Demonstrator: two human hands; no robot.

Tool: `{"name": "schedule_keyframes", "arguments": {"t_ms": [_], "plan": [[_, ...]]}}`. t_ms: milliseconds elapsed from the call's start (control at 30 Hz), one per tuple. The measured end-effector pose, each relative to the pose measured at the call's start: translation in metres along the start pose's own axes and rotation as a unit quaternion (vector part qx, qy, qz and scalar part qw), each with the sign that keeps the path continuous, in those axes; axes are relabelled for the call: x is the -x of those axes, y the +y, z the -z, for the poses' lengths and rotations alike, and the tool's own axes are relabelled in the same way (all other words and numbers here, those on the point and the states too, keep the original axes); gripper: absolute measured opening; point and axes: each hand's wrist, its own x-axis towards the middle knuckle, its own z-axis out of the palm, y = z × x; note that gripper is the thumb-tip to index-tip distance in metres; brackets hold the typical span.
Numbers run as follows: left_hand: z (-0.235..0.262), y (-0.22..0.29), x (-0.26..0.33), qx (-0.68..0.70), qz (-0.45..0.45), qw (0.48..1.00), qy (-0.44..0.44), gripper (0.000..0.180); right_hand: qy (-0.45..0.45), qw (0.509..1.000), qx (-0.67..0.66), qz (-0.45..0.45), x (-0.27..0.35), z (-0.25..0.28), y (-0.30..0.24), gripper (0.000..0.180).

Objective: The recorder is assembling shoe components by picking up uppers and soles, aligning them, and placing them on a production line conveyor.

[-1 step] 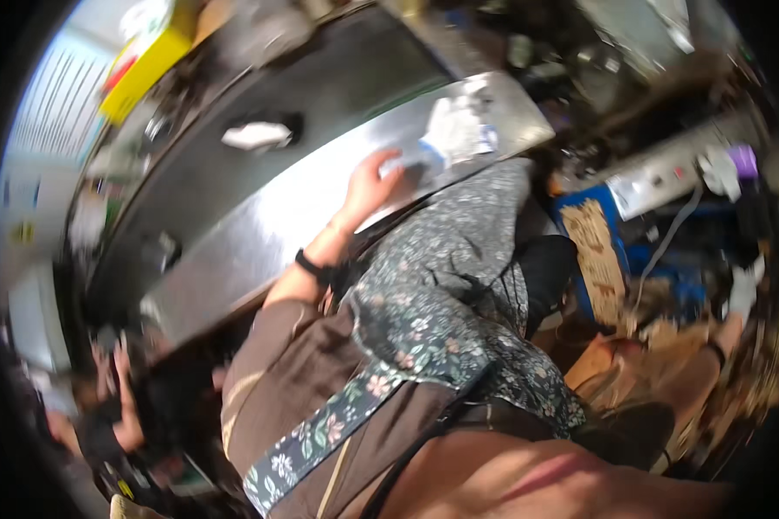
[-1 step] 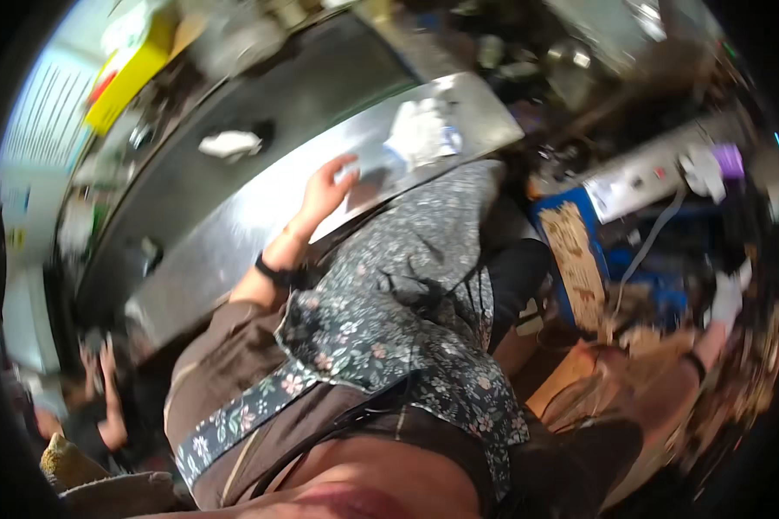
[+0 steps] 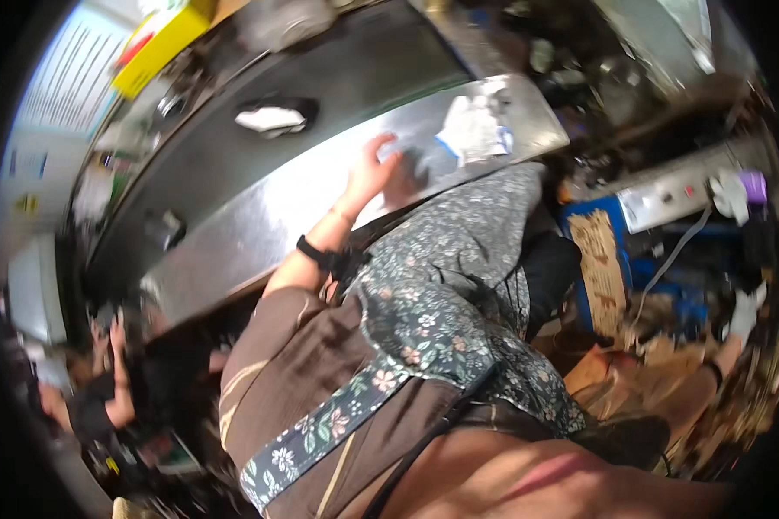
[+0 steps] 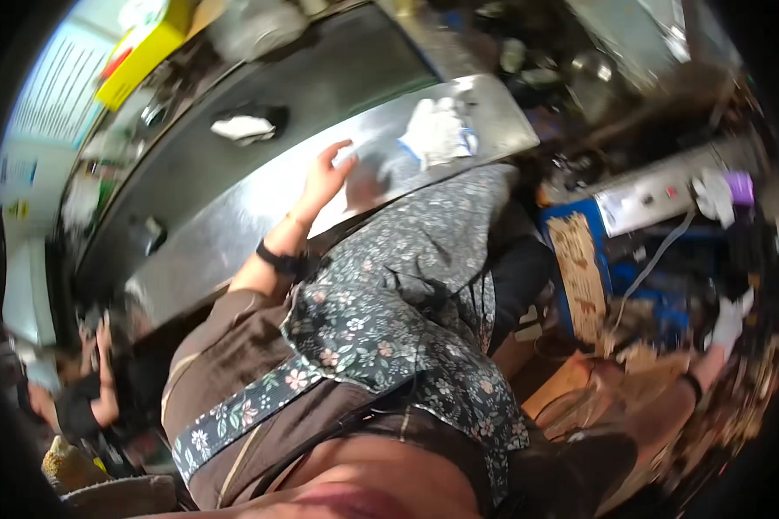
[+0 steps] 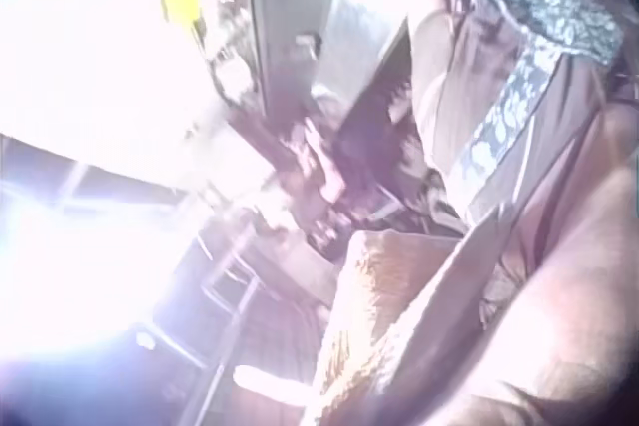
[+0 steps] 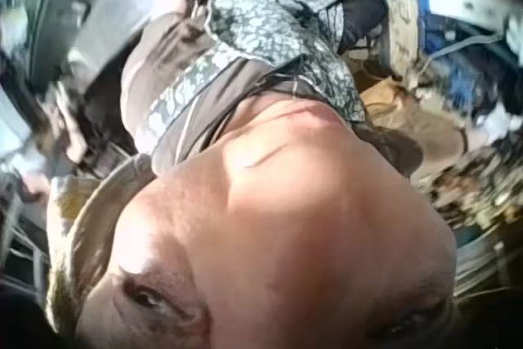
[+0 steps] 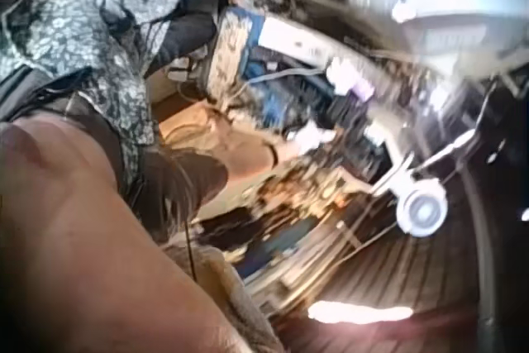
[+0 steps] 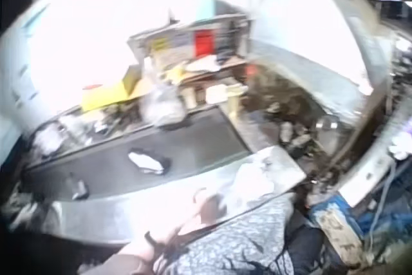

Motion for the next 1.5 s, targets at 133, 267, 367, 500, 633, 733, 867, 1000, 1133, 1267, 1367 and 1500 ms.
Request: {"name": "schedule_keyframes", "arguments": {"t_ms": [133, 267, 367, 500, 633, 733, 867, 1000, 1133, 1267, 1367, 1500], "plan": [[0.082, -0.156, -0.025, -0.041, 0.105, 0.927, 0.357, 0.066, -0.124, 0.964, -0.152, -0.179, -0.057, -0.053, -0.048, 0.077], [0.161, -0.220, -0.059, 0.090, 0.166, 0.927, 0.323, 0.059, -0.125, 0.964, -0.112, -0.206, -0.068, -0.050, -0.048, 0.074], [0.107, -0.168, -0.126, 0.038, 0.265, 0.934, 0.239, 0.062, -0.100, 0.960, 0.130, -0.225, -0.051, -0.025, -0.071, 0.062], [0.118, -0.115, -0.147, 0.211, -0.025, 0.977, -0.036, 0.065, -0.021, 0.914, 0.319, 0.251, -0.001, -0.026, -0.205, 0.039], [0.202, -0.119, -0.150, -0.379, -0.015, 0.902, 0.208, 0.077, -0.258, 0.962, 0.047, 0.081, 0.166, -0.126, -0.285, 0.031], [0.221, -0.159, -0.128, -0.080, 0.286, 0.955, 0.017, 0.100, -0.300, 0.944, -0.118, 0.076, 0.278, -0.164, -0.374, 0.026], [0.180, -0.117, -0.105, -0.042, 0.267, 0.960, 0.072, 0.064, -0.269, 0.922, -0.266, 0.082, 0.290, -0.200, -0.462, 0.020], [0.108, -0.085, -0.045, 0.202, 0.138, 0.970, 0.002, 0.050, -0.240, 0.851, -0.456, 0.098, 0.242, -0.209, -0.541, 0.020], [0.048, 0.024, 0.049, 0.132, 0.087, 0.981, -0.113, 0.073, -0.210, 0.714, -0.667, -0.018, 0.187, -0.156, -0.607, 0.035], [0.022, 0.083, 0.099, 0.213, -0.095, 0.922, -0.310, 0.097, -0.133, 0.865, -0.477, 0.083, 0.178, -0.097, -0.588, 0.029], [-0.020, 0.077, 0.083, 0.441, -0.052, 0.821, -0.359, 0.087, -0.126, 0.863, -0.422, 0.247, 0.223, -0.088, -0.554, 0.029], [-0.051, 0.118, 0.103, 0.323, -0.203, 0.849, -0.366, 0.036, -0.138, 0.856, -0.356, 0.350, 0.284, -0.054, -0.532, 0.029]]}}
